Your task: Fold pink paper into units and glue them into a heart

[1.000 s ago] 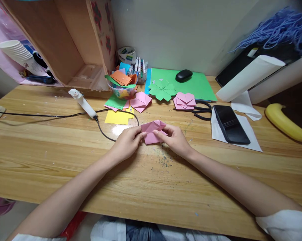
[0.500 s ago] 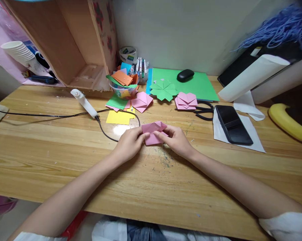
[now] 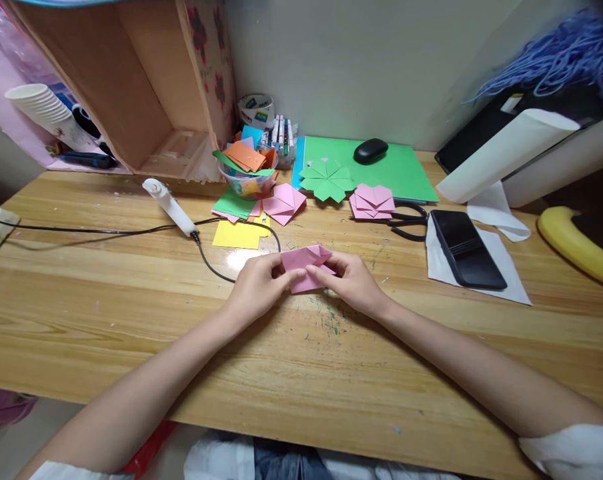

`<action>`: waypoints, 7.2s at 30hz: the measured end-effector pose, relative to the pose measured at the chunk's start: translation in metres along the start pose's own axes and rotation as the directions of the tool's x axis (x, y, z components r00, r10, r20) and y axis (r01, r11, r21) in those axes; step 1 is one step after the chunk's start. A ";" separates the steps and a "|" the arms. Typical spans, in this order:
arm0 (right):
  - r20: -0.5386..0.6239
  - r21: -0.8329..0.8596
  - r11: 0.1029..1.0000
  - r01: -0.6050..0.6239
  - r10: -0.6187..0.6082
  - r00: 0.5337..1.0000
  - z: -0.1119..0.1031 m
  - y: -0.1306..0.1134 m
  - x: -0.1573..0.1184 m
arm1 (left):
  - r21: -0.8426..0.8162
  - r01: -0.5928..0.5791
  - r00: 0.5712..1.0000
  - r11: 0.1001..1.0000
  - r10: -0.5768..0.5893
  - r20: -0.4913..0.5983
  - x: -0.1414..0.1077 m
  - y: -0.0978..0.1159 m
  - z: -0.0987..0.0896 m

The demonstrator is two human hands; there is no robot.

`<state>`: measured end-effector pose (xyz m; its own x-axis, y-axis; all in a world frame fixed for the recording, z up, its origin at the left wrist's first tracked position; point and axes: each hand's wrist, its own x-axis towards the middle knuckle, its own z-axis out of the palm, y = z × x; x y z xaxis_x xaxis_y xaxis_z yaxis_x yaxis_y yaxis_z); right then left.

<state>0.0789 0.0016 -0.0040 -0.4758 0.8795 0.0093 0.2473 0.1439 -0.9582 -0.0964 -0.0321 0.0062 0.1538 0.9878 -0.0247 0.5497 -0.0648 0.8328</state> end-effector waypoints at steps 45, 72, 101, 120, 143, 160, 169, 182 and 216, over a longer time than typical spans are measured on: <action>-0.094 0.069 0.996 -0.059 0.066 0.993 -0.001 0.003 0.004 | -0.509 0.151 0.962 0.847 -0.245 -0.123 0.009 0.009 -0.024; -0.136 0.092 0.995 -0.045 0.057 0.989 -0.001 0.003 0.003 | -0.675 0.215 0.962 0.706 -0.271 0.022 0.013 -0.001 -0.031; -0.132 0.137 0.989 -0.063 0.081 0.988 -0.002 0.001 0.003 | -0.595 0.213 0.939 0.775 -0.330 -0.094 0.010 0.003 -0.028; -0.115 0.144 0.988 -0.059 0.075 0.991 -0.001 0.001 0.004 | -0.537 0.100 0.952 0.838 -0.238 -0.194 0.013 0.003 -0.026; -0.110 0.252 0.967 -0.023 0.052 0.993 0.001 0.007 0.005 | -0.547 0.115 0.960 0.829 -0.234 -0.153 0.013 0.002 -0.025; -0.089 0.266 0.964 -0.023 0.049 0.995 0.001 0.003 0.004 | -0.396 0.134 0.990 0.909 -0.138 0.017 0.011 -0.001 -0.020; -0.112 0.258 0.966 -0.027 0.058 0.992 -0.001 0.001 0.005 | -0.449 0.234 0.957 0.862 -0.285 -0.048 0.014 0.001 -0.024; -0.135 0.242 0.970 -0.028 0.063 0.989 -0.002 0.001 0.004 | -0.635 0.293 0.918 0.715 -0.397 -0.022 0.011 0.004 -0.023; -0.077 0.260 0.965 -0.019 0.041 0.996 0.000 0.004 0.004 | -0.526 0.161 0.933 0.835 -0.303 -0.196 0.011 0.002 -0.025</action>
<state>0.0783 0.0056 -0.0082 -0.3987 0.9171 -0.0079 0.0282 0.0036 -0.9996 -0.1138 -0.0178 0.0217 -0.1840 0.9686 -0.1672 0.0514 0.1794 0.9824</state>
